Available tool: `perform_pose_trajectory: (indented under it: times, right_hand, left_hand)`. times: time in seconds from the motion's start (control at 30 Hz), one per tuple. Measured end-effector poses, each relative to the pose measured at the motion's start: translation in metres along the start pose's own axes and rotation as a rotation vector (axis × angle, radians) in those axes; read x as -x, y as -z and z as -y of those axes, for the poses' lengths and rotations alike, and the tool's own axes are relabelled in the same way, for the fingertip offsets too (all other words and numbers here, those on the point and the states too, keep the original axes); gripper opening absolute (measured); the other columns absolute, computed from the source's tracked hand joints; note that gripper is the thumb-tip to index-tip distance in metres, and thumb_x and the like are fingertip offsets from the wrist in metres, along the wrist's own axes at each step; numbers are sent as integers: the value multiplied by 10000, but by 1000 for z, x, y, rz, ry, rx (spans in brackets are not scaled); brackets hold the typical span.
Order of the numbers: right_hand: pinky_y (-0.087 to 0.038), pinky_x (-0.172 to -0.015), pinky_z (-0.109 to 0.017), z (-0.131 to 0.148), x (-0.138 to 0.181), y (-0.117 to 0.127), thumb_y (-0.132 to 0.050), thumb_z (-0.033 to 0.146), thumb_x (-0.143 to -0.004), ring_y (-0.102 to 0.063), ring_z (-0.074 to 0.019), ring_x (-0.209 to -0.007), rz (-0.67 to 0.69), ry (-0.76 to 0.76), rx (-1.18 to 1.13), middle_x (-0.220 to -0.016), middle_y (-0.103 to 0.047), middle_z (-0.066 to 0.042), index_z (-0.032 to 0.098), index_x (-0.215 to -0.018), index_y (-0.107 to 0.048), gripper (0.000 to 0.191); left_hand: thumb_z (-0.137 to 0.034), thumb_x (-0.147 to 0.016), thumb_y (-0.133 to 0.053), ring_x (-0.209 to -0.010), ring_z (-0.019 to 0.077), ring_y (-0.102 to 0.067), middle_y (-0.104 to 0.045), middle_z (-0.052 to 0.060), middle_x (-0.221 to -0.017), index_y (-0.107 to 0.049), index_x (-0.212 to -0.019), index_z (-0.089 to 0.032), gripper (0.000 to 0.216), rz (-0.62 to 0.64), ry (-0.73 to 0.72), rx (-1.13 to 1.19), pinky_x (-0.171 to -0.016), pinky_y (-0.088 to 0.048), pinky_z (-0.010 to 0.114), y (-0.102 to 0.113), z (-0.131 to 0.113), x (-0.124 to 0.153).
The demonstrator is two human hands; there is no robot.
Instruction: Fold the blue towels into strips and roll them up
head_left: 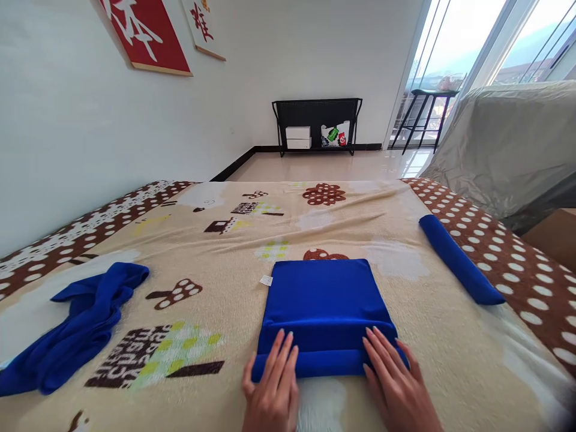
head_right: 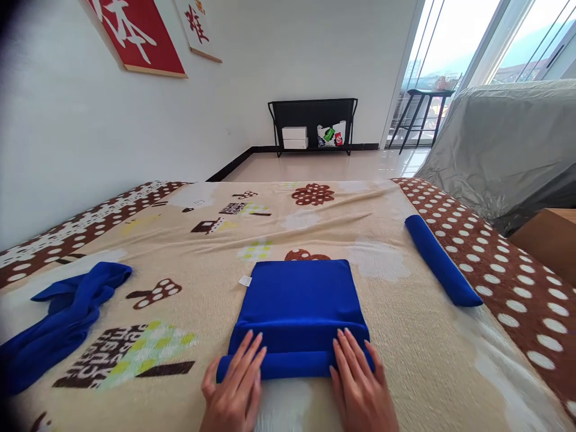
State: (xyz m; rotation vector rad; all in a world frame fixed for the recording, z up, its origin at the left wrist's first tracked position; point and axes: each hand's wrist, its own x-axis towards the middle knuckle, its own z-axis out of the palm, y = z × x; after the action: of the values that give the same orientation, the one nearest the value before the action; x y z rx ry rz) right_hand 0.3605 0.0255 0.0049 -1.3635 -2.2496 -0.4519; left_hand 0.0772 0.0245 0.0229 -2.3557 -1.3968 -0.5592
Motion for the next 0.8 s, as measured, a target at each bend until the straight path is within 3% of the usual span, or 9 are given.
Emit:
perform_pose_trajectory:
  times: [0.1,0.2,0.33,0.47,0.53,0.63,0.73,0.8]
  right_hand:
    - [-380,-1076,-359,21,-24,-1,-491,303,-971,-535,-191,-1317,91,178,-95,-1465,-515,-32,202,-1496,-405,541]
    - [-412,-1059,-368,10,-23,-9,-470,434,-989,-497,-200,-1354,167,125,-84,-1517,-447,-42,204,-1528,-347,599]
    - [-383,-1081,-448,-32,10,-20,-465,519,-973,-492,-258,-1358,161,-89,24,-1537,-415,-95,178,-1565,-255,715]
    - [-341,-1095,-509,-44,25,-15,-479,475,-966,-477,-309,-1365,100,-128,66,-1537,-411,-122,170,-1562,-271,701]
    - [-327,-1107,-520,-31,14,-10,-494,382,-961,-460,-315,-1378,65,-118,66,-1540,-403,-122,174,-1550,-308,651]
    - [-370,-1114,-420,-2,-14,-7,-464,259,-966,-445,-233,-1396,113,7,-21,-1537,-416,-63,194,-1531,-350,580]
    - [-417,-1098,-359,15,-39,-12,-422,313,-1005,-425,-183,-1409,237,106,-148,-1543,-404,-19,225,-1527,-355,534]
    - [-427,-1098,-392,10,-43,-18,-417,409,-1014,-422,-200,-1411,283,75,-193,-1552,-389,-26,246,-1535,-336,552]
  left_hand:
    - [-136,-924,-456,-1319,189,-545,-596,83,-1412,-475,-1445,-150,522,54,-154,136,-1110,-357,353,-4,-25,-25]
    - [-319,-970,-492,-1332,209,-530,-529,77,-1481,-376,-1516,-199,571,143,-87,157,-1017,-465,345,-12,-17,-29]
    - [-367,-973,-494,-1366,241,-490,-485,59,-1518,-310,-1544,-262,610,154,128,6,-1081,-408,436,-18,27,0]
    - [-276,-972,-469,-1326,255,-531,-553,70,-1459,-362,-1521,-234,560,58,148,-107,-1194,-182,529,-14,45,18]
    - [-197,-951,-467,-1312,240,-548,-579,77,-1431,-393,-1503,-201,557,18,74,-99,-1210,-152,509,-10,35,9]
    - [-166,-944,-444,-1347,195,-516,-539,80,-1469,-378,-1509,-149,568,95,-82,2,-1148,-341,382,-8,5,-20]
    - [-271,-983,-437,-1383,195,-475,-452,72,-1535,-325,-1534,-170,572,225,-159,115,-1081,-446,357,-13,-17,-48]
    - [-349,-994,-450,-1385,220,-474,-440,72,-1541,-323,-1537,-205,576,248,-99,118,-1075,-460,408,-20,-14,-51]
